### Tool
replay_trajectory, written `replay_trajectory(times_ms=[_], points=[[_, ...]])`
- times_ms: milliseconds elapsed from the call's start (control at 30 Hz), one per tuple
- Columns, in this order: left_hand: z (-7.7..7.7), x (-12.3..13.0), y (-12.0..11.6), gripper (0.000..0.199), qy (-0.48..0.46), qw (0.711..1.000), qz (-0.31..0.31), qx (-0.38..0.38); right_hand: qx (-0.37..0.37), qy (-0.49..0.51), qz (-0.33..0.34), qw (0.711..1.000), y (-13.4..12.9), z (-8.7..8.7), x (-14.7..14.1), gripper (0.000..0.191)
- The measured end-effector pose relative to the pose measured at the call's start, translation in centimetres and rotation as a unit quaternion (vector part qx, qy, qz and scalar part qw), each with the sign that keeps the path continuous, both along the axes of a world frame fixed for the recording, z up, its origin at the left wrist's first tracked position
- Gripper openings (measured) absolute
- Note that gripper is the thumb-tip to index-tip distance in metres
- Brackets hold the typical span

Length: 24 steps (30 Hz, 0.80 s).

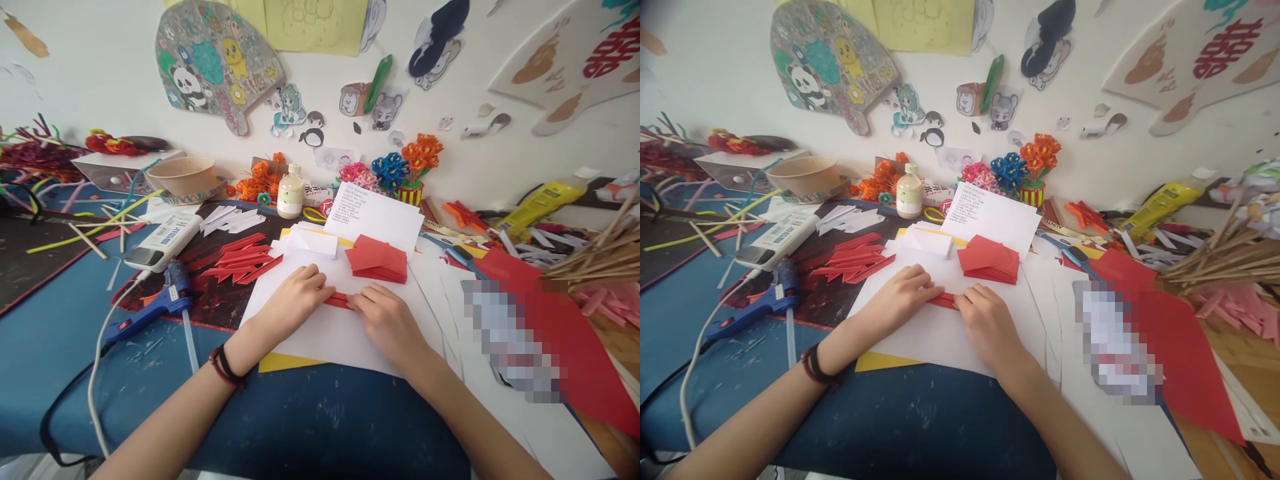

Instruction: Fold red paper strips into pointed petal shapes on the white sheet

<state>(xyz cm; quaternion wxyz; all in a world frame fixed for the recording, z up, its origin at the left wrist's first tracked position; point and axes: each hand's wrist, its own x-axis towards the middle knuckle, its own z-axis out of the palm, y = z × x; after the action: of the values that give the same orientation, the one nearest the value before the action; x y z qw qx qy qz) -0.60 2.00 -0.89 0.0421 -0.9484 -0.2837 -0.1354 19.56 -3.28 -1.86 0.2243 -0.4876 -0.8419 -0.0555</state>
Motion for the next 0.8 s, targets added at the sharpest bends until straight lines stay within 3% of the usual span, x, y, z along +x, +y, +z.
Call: replay_trajectory(times_ms=[533,800], points=[[0.5,0.5,-1.5,0.023,0.045,0.995,0.002,0.089,0.069,-0.034,-0.038,0.996,-0.7,-0.4,-0.9,0.030],[0.1,0.7,-1.8,0.022,0.031,0.994,0.083,0.063,0.035,-0.039,-0.034,0.998,-0.7,0.0,-1.0,0.032]])
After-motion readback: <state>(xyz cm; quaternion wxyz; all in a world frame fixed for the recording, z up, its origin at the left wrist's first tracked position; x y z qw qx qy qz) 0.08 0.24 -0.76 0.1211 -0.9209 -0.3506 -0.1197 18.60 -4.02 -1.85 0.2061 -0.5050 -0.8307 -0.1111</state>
